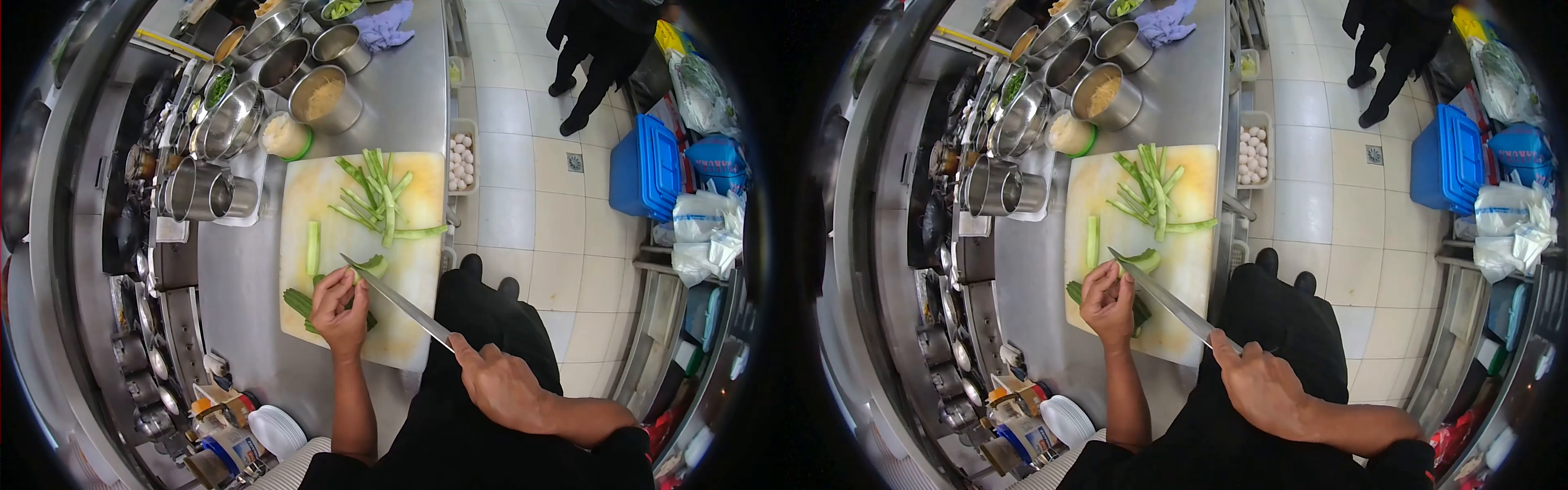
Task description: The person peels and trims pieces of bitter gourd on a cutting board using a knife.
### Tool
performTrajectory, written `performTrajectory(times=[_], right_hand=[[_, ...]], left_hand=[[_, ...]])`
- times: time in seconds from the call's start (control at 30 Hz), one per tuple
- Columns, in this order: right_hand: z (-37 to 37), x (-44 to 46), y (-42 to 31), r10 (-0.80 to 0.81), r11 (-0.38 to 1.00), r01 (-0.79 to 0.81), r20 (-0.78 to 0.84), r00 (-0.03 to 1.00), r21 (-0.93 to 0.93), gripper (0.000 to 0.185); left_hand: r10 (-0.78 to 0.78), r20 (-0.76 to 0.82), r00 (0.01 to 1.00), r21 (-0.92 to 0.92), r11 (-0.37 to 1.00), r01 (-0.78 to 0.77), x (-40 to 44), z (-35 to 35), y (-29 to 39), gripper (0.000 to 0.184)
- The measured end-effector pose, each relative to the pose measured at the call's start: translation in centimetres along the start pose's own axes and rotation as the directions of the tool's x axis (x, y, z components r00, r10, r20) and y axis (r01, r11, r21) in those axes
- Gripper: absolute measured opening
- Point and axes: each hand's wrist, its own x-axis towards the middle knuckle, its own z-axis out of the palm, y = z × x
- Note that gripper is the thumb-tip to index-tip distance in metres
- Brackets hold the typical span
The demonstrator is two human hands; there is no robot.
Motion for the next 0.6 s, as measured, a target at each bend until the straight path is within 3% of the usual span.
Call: performTrajectory(times=[0.6], right_hand=[[-0.5,3.3,1.3,-0.014,1.0,0.013,0.041,0.999,0.003,0.046]], left_hand=[[0.039,0.035,0.999,0.096,0.994,-0.042,0.1,0.1,-0.3,0.024]])
